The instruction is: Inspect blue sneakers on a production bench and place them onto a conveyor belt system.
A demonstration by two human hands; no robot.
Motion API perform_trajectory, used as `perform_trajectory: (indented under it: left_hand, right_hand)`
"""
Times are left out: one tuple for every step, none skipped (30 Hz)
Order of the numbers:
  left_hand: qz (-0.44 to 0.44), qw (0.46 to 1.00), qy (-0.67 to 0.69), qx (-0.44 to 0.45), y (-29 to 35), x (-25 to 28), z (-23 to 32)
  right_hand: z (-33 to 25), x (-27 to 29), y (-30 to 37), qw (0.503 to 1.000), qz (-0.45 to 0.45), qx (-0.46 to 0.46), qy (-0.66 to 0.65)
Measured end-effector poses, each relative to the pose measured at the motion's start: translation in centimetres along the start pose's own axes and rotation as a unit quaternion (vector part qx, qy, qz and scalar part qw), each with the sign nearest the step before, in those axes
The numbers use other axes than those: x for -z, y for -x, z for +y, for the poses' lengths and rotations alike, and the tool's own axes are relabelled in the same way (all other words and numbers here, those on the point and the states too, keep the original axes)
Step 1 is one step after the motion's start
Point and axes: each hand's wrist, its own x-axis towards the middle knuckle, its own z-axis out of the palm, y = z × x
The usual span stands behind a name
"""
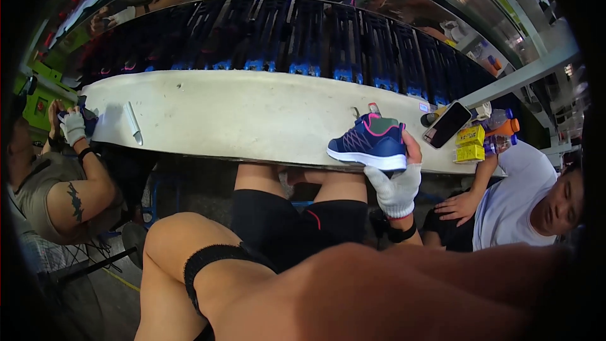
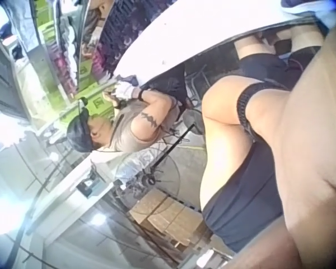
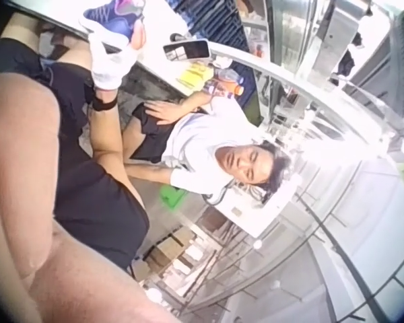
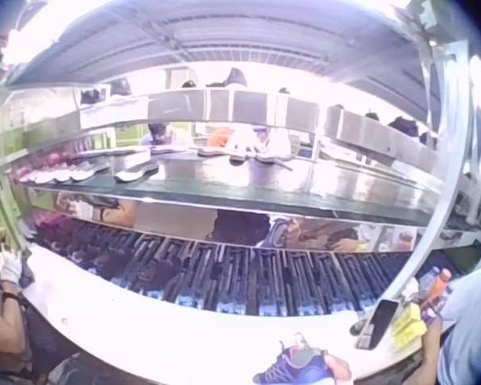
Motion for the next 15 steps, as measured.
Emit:
perform_trajectory:
  left_hand:
    - [0.001,1.000,0.002,0.004,-0.2,0.3,0.1]
    - [0.002,1.000,0.004,0.007,-0.1,0.2,0.1]
    - [0.007,1.000,0.004,0.011,0.3,-0.4,-0.1]
    - [0.012,1.000,0.003,0.014,0.4,-0.7,-0.3]
    - [0.017,1.000,0.003,0.017,0.2,-0.6,-0.3]
    - [0.018,1.000,0.006,0.020,-0.1,-0.6,-0.6]
    - [0.019,1.000,0.009,0.023,-0.3,-0.5,-0.6]
    - [0.021,0.999,0.012,0.026,-0.2,-0.6,-0.7]
    - [0.030,0.999,0.017,0.030,-0.1,-1.0,-0.9]
    - [0.040,0.998,0.022,0.034,-0.1,-0.5,-0.6]
    - [0.050,0.998,0.027,0.038,-0.2,-0.2,-0.5]
    - [0.054,0.997,0.033,0.045,-0.3,0.0,-0.5]
    - [0.059,0.996,0.039,0.052,-0.2,-0.3,-1.0]
    - [0.065,0.995,0.046,0.059,-0.2,0.0,-1.0]
    - [0.067,0.994,0.049,0.064,-0.4,0.2,-1.1]
  right_hand:
    - [0.1,0.1,0.0,1.000,0.002,0.002,0.001]
    - [0.2,0.3,0.2,1.000,0.001,0.016,0.013]
    - [0.1,0.3,0.3,0.999,-0.003,0.028,0.021]
    - [-0.2,0.1,0.3,0.999,-0.004,0.032,0.026]
    - [-0.1,0.0,0.3,0.999,-0.006,0.032,0.024]
    - [0.1,0.0,0.3,0.998,-0.013,0.051,0.042]
    - [0.2,0.0,0.3,0.996,-0.020,0.070,0.059]
    - [0.1,0.1,0.5,0.998,-0.021,0.050,0.017]
    - [-0.2,0.1,0.3,0.997,-0.019,0.067,0.029]
    - [-0.5,0.2,0.0,0.996,-0.022,0.071,0.040]
    - [-0.8,0.3,-0.2,0.996,-0.025,0.074,0.050]
    - [-0.7,0.3,-0.3,0.995,-0.025,0.080,0.051]
    - [-0.7,0.3,-0.2,0.995,-0.025,0.076,0.053]
    - [-0.7,0.5,0.1,0.995,-0.027,0.082,0.054]
    - [-0.5,0.5,-0.1,0.994,-0.028,0.093,0.054]
